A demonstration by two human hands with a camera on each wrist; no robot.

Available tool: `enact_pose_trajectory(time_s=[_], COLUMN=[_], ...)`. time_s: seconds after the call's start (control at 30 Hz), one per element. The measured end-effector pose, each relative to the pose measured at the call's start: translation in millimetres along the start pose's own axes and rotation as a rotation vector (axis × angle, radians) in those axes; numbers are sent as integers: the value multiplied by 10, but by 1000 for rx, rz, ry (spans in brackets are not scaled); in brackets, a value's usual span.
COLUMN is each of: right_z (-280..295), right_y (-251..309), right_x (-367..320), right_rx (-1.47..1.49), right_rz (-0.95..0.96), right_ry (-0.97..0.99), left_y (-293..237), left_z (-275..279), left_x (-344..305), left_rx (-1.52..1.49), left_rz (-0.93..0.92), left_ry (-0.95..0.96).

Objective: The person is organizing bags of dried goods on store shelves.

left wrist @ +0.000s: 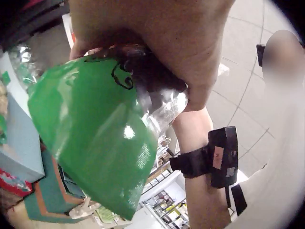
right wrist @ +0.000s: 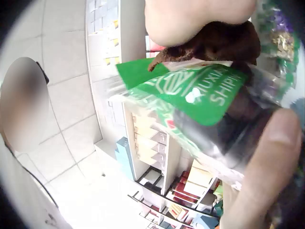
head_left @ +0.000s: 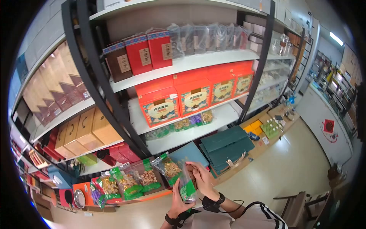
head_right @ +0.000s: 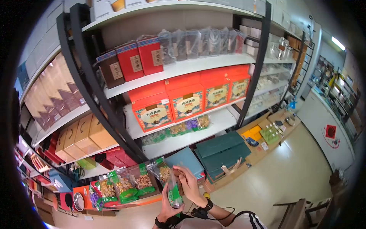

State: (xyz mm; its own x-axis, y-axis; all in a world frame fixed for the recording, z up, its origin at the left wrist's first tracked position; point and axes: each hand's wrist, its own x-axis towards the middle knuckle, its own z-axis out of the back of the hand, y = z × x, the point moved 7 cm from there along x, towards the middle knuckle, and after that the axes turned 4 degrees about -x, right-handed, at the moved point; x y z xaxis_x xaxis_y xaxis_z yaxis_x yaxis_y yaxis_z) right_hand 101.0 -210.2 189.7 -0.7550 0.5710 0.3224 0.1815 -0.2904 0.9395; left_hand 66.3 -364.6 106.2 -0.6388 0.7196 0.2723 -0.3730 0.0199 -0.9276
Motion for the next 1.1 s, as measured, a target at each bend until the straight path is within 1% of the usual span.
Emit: enact_pose_trajectory(time_s=[0.03, 0.07, 0.1, 0.17, 0.2, 0.23, 0.3, 0.33, 0.37, 0.43, 0.5, 0.53, 0.57, 0.6, 0.63, 0.67, 0.7, 0.73, 0.77, 0.8, 0.83, 0.87, 0.9, 0.97, 1.0, 1.03, 1.07, 1.1], right_z=[22, -32, -47, -214, -225, -200, -160, -197, -161, -109, 148, 321, 523, 739, 949, 1171, 1364, 1480, 1556, 1639, 1736, 1872, 2028, 2338, 2483, 2588, 2635, 2677], right_y=[110, 187, 195, 329, 364, 336, 221, 1, -126, -322, -460, -609, -746, -838, -724, -574, -543, -618, -744, -818, -860, -1026, -1060, -1249, -1277, -1407, -1528, -1578], right_x=[30, -15, -54, -295, -415, -473, -599, -669, -691, -718, -611, -531, -456, -345, -181, -22, 64, 167, 253, 346, 429, 499, 583, 765, 926, 1076, 1230, 1384], right_rx=[-28, -46, -43, -313, -320, -318, -256, -260, -259, -444, -482, -441, -397, -331, -324, -211, -99, -178, -171, -241, -312, -258, -253, -97, -178, -173, -159, -143], right_rz=[116, 119, 119, 396, 385, 384, 331, 290, 286, 325, 289, 187, 85, 23, 22, -84, -192, -63, -67, -13, 39, -158, -163, -381, -221, -233, -235, -237], right_ry=[-2, 82, 79, 156, 186, 183, 255, 355, 351, 395, 331, 329, 325, 326, 302, 285, 275, 277, 261, 236, 211, 219, 211, 183, 149, 151, 245, 338], left_y=[72, 77, 90, 56, 193, 287, 291, 1243, 1263, 1451, 1269, 1314, 1174, 871, 657, 800, 432, 141, -43, -118, -151, -143, -146, -152, -149, -170, -115, -84], left_z=[-25, -15, -17, 20, 29, 42, 69, 93, 121, 152, 186, 132, 18, -41, -86, -205, -463, -680, -966, -1244, -1430, -1622, -1813, -2048, -2155, -2241, -2324, -2391], left_x=[4, 44, 94, 186, 201, 192, 254, 6, 27, 35, 326, 456, 582, 763, 929, 1014, 1271, 1528, 1654, 1750, 1889, 2006, 2118, 2428, 2592, 2756, 2912, 3082], left_rx=[33, 45, 47, -21, -107, -104, -438, -474, -473, -1008, -1076, -1160, -1153, -907, -664, -403, -179, -39, 32, 104, 109, 56, 0, -9, 33, 75, -20, -22], left_rz=[18, -8, -8, -99, -63, -63, 46, 217, 220, 501, 403, 411, 420, 306, 188, 297, 52, -105, -62, -18, -17, 40, 100, 128, 39, -49, 99, 112], left_ry=[37, 46, 49, 7, 13, 15, -7, 37, 41, -219, -261, -274, -255, -229, -199, 5, 213, 266, 371, 472, 486, 541, 592, 591, 585, 578, 600, 594])
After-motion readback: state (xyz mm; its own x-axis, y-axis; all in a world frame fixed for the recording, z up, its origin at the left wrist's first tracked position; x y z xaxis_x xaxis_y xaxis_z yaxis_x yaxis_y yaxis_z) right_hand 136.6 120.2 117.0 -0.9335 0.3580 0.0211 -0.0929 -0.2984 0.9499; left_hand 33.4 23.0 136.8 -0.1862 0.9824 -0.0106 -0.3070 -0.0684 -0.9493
